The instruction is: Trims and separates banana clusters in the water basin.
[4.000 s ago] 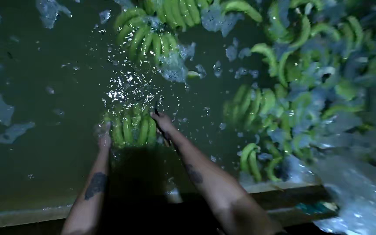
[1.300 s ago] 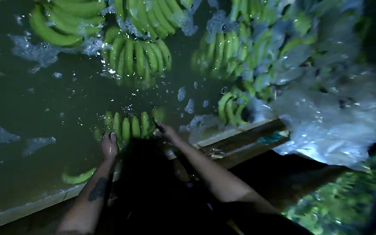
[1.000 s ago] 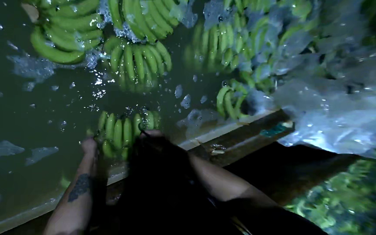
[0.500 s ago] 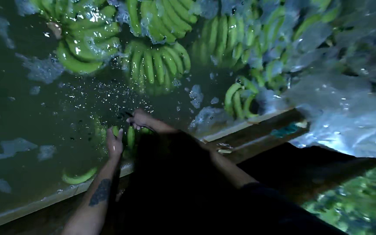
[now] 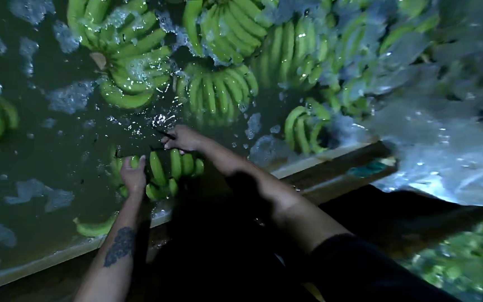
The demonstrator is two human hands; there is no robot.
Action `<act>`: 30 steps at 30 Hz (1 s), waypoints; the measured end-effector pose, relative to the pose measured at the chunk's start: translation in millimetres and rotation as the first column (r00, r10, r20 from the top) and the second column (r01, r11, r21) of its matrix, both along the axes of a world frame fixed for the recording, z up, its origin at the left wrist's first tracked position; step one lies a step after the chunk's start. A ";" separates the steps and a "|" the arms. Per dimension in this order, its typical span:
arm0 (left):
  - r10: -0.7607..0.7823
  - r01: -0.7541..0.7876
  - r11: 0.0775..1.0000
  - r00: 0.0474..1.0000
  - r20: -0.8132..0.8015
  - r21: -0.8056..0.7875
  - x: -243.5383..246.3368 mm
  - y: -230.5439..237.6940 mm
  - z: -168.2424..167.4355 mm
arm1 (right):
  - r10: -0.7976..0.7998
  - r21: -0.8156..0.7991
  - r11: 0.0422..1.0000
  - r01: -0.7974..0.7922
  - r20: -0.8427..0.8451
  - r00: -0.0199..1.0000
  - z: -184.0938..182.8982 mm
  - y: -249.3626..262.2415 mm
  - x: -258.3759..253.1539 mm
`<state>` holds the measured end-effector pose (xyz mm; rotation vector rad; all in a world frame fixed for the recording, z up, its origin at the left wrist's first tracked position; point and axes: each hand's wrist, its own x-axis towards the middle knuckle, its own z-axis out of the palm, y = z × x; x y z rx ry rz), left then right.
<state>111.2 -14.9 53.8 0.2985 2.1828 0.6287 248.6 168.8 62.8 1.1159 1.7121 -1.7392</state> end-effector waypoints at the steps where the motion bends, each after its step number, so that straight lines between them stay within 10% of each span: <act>1: -0.009 0.009 1.000 1.000 -0.004 0.000 -0.9 1.7 0.7 | -0.014 0.031 0.999 0.012 0.063 0.998 -1.4 0.3 1.6; 8: -0.039 0.040 0.998 0.999 -0.028 0.054 -10.0 13.3 8.9 | -0.466 0.033 0.884 0.466 0.148 0.872 -7.6 1.2 36.4; 19: -0.035 0.037 0.990 0.999 -0.019 0.132 -13.9 15.7 5.9 | -0.693 -0.170 0.676 0.717 0.186 0.697 -1.0 -29.2 58.8; 25: -0.009 0.007 0.965 1.000 0.003 0.262 -6.0 1.7 11.2 | -0.351 -0.091 0.936 0.340 -0.154 0.924 23.5 -46.3 62.1; 30: -0.111 0.095 0.895 0.994 0.012 0.436 -8.7 -37.3 21.4 | -0.456 -0.228 0.886 0.404 -0.273 0.847 21.9 -81.5 84.9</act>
